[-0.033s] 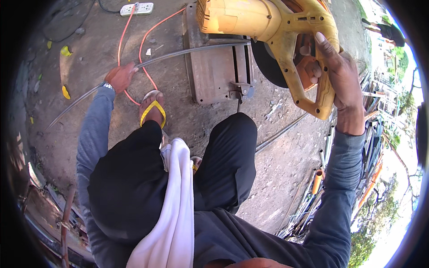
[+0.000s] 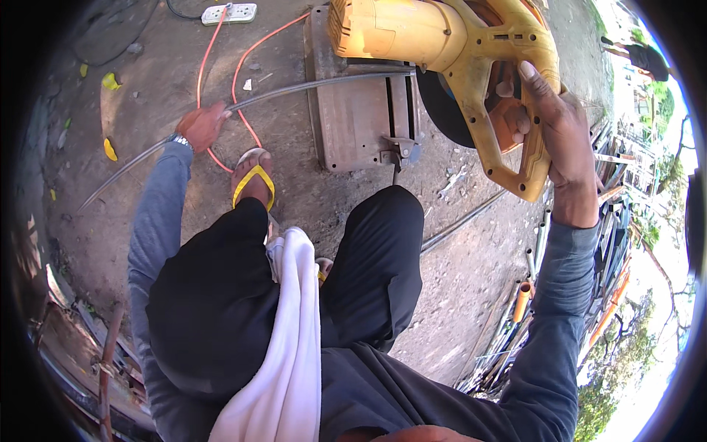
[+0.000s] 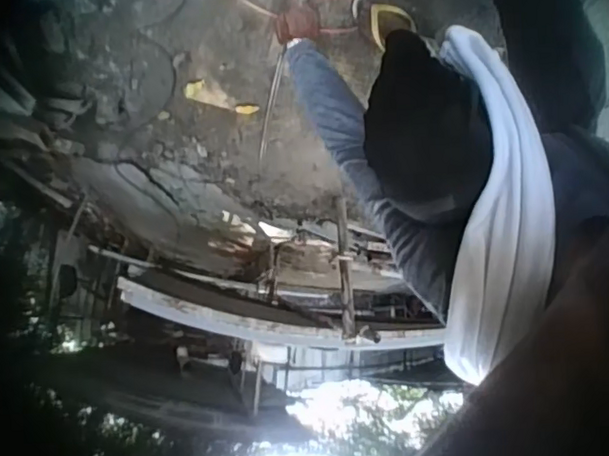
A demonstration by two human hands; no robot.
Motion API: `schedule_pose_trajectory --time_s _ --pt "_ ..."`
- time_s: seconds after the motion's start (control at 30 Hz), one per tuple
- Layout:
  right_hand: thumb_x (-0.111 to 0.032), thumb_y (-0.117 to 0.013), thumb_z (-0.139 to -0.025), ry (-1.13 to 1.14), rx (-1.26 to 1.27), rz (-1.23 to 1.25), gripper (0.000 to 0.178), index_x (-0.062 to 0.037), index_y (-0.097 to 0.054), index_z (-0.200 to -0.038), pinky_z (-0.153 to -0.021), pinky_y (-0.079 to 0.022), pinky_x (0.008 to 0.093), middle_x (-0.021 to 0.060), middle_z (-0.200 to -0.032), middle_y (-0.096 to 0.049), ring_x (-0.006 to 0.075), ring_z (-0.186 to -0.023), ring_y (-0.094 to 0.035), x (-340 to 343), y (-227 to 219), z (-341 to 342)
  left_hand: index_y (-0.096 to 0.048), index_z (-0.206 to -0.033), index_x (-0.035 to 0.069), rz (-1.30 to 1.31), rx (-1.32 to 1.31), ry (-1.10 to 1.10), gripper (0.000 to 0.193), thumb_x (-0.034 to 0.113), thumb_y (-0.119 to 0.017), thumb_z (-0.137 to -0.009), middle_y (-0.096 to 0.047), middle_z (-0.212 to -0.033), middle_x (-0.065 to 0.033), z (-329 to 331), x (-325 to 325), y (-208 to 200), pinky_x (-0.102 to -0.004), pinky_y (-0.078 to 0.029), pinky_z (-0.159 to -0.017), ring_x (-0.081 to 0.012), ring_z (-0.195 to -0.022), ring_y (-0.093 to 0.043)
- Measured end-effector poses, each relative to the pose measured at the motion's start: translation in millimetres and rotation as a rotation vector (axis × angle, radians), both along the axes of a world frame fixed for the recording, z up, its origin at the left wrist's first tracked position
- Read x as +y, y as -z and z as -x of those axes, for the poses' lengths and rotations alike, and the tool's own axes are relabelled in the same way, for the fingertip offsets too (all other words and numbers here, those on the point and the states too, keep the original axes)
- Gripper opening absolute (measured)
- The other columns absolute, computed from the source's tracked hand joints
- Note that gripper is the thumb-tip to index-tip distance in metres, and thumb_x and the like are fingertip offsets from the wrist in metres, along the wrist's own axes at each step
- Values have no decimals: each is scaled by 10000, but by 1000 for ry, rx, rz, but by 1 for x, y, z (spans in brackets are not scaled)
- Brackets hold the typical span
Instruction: The person measures and cuts multiple metal rods using a yellow chop saw. They repeatedly measure a rod with a tape measure, position it on the saw, and cut it, then place the cut pieces aside.
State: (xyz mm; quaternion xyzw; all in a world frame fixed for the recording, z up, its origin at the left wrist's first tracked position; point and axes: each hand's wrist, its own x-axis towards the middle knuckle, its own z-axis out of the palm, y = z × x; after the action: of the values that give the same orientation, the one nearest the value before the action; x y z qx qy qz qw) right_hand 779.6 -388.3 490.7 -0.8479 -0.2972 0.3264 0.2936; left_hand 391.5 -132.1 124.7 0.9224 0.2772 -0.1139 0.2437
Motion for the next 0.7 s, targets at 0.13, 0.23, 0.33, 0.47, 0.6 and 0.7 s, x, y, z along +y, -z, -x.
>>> schedule_pose_trajectory --time_s 0.13,0.23,0.33,0.47,0.6,0.7 --pt "-428 -609 -1040 30 14 -57 459 19 -707 -1063 -516 -434 228 14 -661 -580 76 -549 -519 -9 12 6 -521 -1062 53 5 -67 -40 304 355 -491 -1067 -654 -927 -270 2 -1 11 -583 -472 -757 -520 -910 -616" --pt "-429 -588 -1049 21 -19 6 451 7 -699 -1072 -521 -427 231 7 -655 -562 76 -560 -522 -13 14 7 -535 -1080 42 -10 -66 -45 307 345 -485 -1072 -662 -962 -281 0 2 18 -575 -481 -774 -519 -931 -619" --pt "-431 -570 -1056 14 -10 9 438 -11 -694 -1058 -532 -421 236 6 -651 -549 75 -571 -515 -18 18 12 -538 -1107 35 48 -20 -21 309 337 -479 -1076 -665 -995 -290 -2 3 10 -569 -489 -787 -514 -947 -625" --pt "-426 -565 -1061 13 18 -33 412 -31 -684 -1043 -556 -417 241 0 -667 -554 74 -577 -492 -29 27 18 -532 -1120 52 17 -30 -3 310 352 -462 -1080 -673 -994 -276 0 3 14 -566 -496 -789 -502 -935 -637" --pt "-411 -572 -1059 30 -8 -109 411 -15 -680 -1033 -552 -432 255 18 -684 -582 95 -575 -520 -36 44 23 -522 -1135 75 8 -18 -3 291 351 -452 -1079 -678 -977 -260 1 3 15 -565 -505 -790 -491 -913 -650" --pt "-404 -600 -1041 74 20 -132 442 17 -694 -946 -526 -476 277 62 -597 -589 136 -536 -594 -35 44 25 -545 -1192 70 -3 8 -5 313 349 -459 -1078 -684 -1016 -261 -5 -3 11 -560 -504 -811 -487 -946 -649"
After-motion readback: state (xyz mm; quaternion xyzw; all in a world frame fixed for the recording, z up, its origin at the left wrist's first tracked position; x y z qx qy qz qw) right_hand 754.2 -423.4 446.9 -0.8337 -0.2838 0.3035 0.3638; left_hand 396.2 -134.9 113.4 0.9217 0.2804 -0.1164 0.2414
